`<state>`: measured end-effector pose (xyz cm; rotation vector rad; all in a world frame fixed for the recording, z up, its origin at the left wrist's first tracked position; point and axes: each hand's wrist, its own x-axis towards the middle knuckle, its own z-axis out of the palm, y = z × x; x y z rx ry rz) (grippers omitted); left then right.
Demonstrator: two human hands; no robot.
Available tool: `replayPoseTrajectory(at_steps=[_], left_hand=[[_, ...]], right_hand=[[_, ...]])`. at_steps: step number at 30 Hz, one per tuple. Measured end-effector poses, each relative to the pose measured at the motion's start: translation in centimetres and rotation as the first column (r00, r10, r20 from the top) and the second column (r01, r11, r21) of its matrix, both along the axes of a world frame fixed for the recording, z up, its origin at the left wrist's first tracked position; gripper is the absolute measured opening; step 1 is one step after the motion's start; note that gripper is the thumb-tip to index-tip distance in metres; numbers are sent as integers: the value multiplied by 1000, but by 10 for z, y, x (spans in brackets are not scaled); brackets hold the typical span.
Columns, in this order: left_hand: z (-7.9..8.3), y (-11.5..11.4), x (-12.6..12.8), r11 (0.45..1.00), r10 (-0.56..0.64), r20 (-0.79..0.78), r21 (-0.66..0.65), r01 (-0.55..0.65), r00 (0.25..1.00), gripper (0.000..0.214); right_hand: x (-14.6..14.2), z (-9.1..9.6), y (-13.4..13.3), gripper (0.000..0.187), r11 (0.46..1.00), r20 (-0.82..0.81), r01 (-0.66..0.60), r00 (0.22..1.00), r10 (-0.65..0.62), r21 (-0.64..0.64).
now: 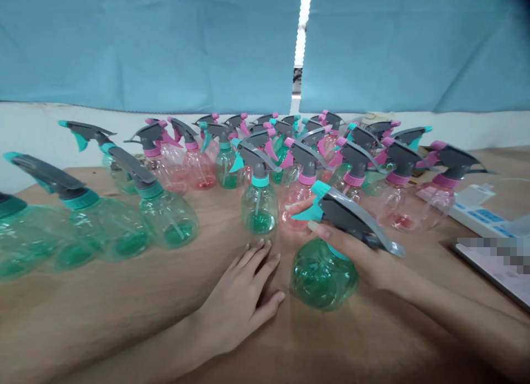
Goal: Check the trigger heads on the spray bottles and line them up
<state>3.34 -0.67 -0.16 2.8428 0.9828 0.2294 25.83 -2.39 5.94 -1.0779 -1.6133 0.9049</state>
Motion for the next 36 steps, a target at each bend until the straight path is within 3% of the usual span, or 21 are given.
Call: replayPoseTrajectory(at_steps=[13,18,26,36], left_hand=[[0,1,0,1000,2,-2,4,-2,1000,54],[0,0,0,1000,3,14,9,-3,1000,53],[-2,0,0,1000,10,7,8,-10,1000,53],[1,0,0,1000,3,-3,-2,-3,1000,53]], right_hand=[[-1,2,-1,27,1000,44,4,999,-4,-2],[4,-6,-1,28,1000,83,8,997,-6,-26],[17,-13,-4,10,993,131,95,986,-104,74],[9,3,-3,30,995,144,58,987,-70,87]])
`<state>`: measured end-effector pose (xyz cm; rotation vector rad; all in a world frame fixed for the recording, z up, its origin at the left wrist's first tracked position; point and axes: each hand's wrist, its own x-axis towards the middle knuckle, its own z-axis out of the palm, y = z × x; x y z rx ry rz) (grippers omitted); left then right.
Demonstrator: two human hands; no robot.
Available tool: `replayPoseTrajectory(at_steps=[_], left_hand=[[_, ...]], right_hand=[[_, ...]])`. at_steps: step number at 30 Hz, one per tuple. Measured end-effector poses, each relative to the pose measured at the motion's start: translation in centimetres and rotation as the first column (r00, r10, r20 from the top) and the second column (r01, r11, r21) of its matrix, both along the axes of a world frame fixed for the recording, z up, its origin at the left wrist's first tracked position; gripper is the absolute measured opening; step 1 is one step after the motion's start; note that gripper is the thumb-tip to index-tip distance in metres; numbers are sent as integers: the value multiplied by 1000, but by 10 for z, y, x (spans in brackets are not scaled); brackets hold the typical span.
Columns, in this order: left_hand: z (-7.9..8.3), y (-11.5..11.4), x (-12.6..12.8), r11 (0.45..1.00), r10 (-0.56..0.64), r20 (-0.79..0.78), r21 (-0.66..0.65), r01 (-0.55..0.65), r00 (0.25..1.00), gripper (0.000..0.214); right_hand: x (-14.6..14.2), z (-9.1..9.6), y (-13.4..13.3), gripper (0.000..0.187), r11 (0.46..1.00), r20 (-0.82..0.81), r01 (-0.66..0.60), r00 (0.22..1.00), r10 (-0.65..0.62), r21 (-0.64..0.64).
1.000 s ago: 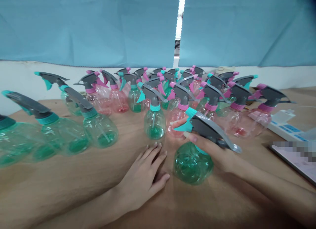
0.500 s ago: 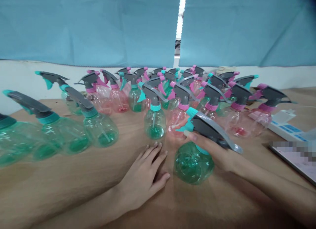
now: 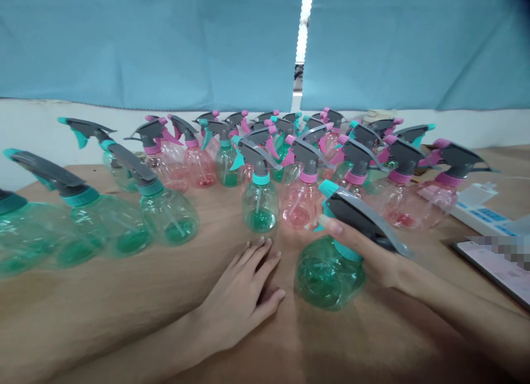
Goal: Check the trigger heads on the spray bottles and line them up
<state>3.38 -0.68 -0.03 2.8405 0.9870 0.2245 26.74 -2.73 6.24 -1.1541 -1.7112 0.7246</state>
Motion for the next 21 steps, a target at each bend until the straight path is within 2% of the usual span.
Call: replayPoseTrajectory(at_steps=[5,9,16,21], left_hand=[[-1,0,-1,1000,1,15,11,-1,1000,53],[-2,0,-1,1000,-3,25,15,2,1000,53],[-4,0,0,1000,4,29,11,-4,1000,53],[-2,0,0,1000,6,35,1,-6,999,53]], right_hand=[[0,-1,0,23,998,-40,-45,998,43,-49],[-1,-6,2,30,999,-102,-31,994,27,-40],[1,-11,1,27,994,-88,-58,995,50,-91],[1,-11,-1,25,993,-99,-27,995,16,-112]])
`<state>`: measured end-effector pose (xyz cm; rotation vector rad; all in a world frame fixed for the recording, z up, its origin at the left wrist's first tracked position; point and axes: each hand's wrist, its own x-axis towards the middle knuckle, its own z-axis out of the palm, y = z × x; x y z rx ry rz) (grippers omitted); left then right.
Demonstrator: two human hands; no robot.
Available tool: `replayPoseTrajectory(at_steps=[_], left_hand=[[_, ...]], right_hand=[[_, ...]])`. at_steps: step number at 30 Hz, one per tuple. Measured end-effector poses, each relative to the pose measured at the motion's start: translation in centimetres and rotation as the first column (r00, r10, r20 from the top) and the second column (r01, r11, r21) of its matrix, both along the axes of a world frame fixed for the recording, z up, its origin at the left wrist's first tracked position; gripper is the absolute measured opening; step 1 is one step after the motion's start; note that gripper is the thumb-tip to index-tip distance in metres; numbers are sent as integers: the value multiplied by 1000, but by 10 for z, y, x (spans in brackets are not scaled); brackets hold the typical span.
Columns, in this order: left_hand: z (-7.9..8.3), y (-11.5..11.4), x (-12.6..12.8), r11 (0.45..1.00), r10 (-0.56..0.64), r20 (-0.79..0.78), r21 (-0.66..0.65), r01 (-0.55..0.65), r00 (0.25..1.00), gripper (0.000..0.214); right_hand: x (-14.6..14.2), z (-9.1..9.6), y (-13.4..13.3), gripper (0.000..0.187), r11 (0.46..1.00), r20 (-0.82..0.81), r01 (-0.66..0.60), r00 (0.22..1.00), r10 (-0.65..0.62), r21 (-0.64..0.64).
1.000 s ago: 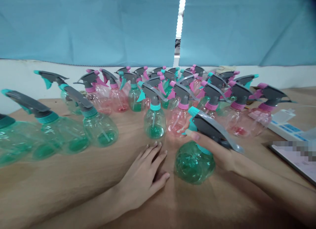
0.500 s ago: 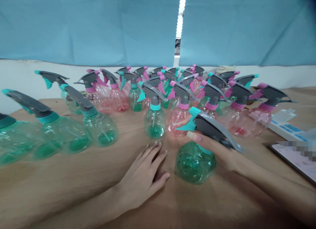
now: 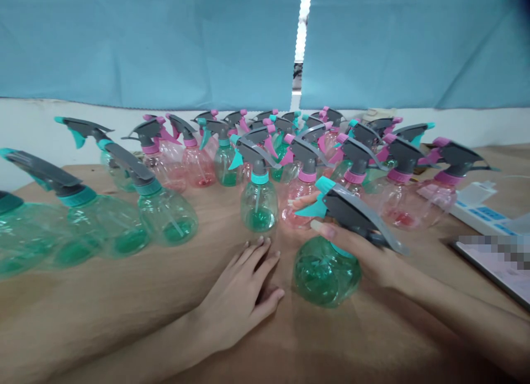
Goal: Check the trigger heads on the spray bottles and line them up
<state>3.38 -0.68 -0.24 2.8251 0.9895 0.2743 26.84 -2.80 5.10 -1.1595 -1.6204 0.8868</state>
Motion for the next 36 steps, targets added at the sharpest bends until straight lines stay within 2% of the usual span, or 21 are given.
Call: replayPoseTrajectory(at_steps=[14,22,30,36], left_hand=[[0,-1,0,1000,6,-7,7,-6,1000,52],[0,-1,0,1000,-3,4,10,3,1000,53],[0,0,1,1000,3,-12,4,-3,1000,53],[0,0,0,1000,3,12,-1,-3,1000,52]], right_hand=[[-5,12,-1,15,995,-14,30,999,-29,95],[-2,6,0,23,998,-27,-17,999,19,54],[-8,19,-2,26,997,-11,-17,1000,18,73],[-1,6,-1,22,998,-27,30,999,-29,56]])
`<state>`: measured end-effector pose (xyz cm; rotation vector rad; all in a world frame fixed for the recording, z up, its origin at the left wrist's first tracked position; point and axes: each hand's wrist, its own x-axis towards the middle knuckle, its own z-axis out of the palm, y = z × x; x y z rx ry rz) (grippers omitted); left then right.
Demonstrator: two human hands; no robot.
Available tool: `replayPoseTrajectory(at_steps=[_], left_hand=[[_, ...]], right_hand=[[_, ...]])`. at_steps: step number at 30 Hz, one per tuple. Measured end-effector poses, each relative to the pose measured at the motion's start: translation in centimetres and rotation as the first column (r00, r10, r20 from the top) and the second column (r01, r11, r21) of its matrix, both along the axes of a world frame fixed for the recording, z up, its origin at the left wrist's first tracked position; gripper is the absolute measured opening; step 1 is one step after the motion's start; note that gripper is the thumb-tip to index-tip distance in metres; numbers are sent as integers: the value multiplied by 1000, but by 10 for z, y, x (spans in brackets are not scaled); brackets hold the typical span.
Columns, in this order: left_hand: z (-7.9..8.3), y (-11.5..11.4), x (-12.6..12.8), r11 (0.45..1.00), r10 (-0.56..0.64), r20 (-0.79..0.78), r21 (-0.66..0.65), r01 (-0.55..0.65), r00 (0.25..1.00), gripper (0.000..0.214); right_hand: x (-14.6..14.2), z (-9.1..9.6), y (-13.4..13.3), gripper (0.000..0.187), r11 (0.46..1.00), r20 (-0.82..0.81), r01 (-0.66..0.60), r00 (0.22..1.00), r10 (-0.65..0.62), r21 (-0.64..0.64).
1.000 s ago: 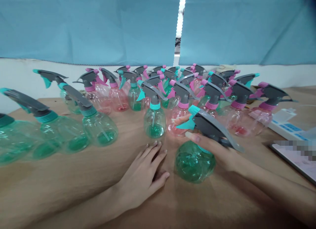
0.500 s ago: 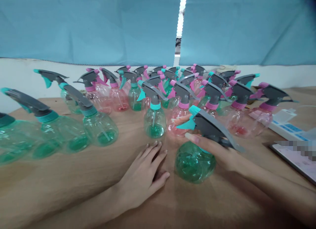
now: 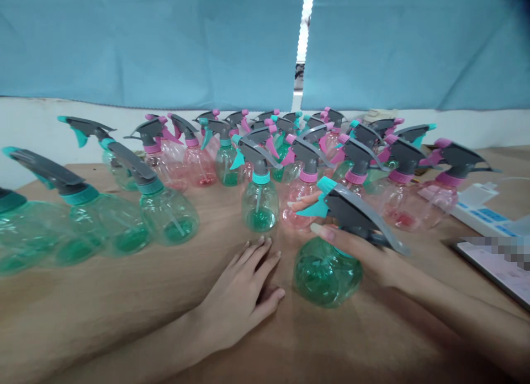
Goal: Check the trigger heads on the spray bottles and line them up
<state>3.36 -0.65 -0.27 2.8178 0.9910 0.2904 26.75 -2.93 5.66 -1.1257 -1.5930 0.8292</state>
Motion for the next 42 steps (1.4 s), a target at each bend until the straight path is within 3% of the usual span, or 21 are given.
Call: replayPoseTrajectory(at_steps=[7,13,20,28,33,42], left_hand=[[0,-1,0,1000,-8,4,7,8,1000,52],[0,-1,1,1000,-4,-3,7,4,1000,52],[0,-1,0,1000,-4,4,2,4,1000,51],[2,0,0,1000,-4,-18,-4,4,1000,52],[2,0,0,1000,-6,-29,-8,6,1000,53],[0,0,1,1000,-3,-26,-2,3,1000,53]], right_hand=[[-1,0,2,9,1000,10,-16,1000,17,-7],[7,-7,-2,4,996,51,92,995,-91,-17],[10,-3,-1,13,999,108,-39,993,38,8],[9,0,-2,21,997,63,-57,996,60,-55],[5,4,0,17,996,44,-75,996,76,-39],[-1,6,3,29,984,-46,-174,984,175,28]])
